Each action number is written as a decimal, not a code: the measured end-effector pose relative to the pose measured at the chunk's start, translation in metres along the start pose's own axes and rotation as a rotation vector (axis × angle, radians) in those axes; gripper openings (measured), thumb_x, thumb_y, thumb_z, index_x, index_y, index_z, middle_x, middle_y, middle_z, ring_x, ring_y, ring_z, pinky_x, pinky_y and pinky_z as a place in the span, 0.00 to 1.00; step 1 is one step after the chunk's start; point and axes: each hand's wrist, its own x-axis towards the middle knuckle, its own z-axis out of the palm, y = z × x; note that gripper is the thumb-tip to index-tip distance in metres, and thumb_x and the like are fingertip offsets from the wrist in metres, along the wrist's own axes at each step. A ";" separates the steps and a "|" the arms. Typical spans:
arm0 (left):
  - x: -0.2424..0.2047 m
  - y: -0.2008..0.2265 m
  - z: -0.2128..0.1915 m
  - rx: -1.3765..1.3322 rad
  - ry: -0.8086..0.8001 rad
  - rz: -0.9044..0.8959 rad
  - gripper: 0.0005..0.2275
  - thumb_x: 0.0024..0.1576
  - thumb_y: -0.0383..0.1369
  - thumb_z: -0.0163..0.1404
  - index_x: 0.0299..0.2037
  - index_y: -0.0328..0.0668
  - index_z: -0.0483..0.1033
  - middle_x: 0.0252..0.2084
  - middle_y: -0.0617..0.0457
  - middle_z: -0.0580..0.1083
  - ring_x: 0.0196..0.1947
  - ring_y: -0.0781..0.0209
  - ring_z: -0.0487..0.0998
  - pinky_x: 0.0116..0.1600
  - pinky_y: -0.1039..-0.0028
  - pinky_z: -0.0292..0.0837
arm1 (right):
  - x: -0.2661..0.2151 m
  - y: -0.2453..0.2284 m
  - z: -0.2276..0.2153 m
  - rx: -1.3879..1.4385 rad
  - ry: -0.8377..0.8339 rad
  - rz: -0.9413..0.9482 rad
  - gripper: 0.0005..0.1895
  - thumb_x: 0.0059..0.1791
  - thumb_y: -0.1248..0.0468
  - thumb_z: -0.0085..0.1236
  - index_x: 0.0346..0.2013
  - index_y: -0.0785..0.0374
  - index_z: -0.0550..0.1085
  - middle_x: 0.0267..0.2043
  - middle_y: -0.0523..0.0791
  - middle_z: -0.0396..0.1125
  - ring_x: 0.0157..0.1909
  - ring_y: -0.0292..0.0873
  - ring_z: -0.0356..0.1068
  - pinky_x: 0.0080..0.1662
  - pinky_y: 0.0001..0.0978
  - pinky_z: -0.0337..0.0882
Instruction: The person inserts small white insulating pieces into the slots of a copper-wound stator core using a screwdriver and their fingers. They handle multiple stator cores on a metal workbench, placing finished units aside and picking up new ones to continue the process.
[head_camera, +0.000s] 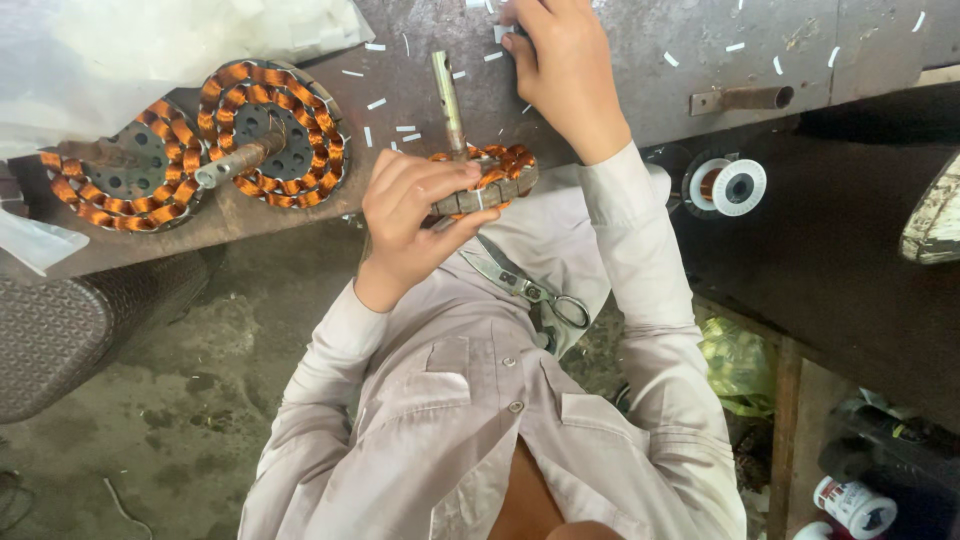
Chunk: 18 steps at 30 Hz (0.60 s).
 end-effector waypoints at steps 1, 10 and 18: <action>0.003 0.000 0.000 -0.006 0.003 -0.020 0.19 0.53 0.36 0.70 0.48 0.42 0.75 0.47 0.53 0.80 0.44 0.55 0.78 0.48 0.66 0.68 | 0.001 0.000 0.000 0.014 -0.006 0.004 0.11 0.49 0.74 0.66 0.42 0.65 0.73 0.42 0.49 0.69 0.47 0.56 0.69 0.48 0.47 0.68; 0.022 -0.003 0.012 -0.041 0.024 -0.098 0.21 0.53 0.35 0.72 0.49 0.40 0.73 0.46 0.50 0.77 0.47 0.52 0.78 0.51 0.65 0.73 | -0.021 -0.052 -0.056 0.592 0.216 0.345 0.06 0.59 0.77 0.57 0.48 0.69 0.71 0.43 0.44 0.70 0.42 0.35 0.72 0.47 0.26 0.71; 0.032 -0.003 0.020 -0.110 -0.036 -0.051 0.19 0.53 0.33 0.70 0.49 0.42 0.75 0.47 0.52 0.79 0.49 0.51 0.81 0.53 0.65 0.72 | -0.060 -0.146 -0.095 0.240 0.333 0.303 0.04 0.58 0.76 0.60 0.48 0.70 0.77 0.46 0.49 0.64 0.44 0.39 0.67 0.43 0.24 0.65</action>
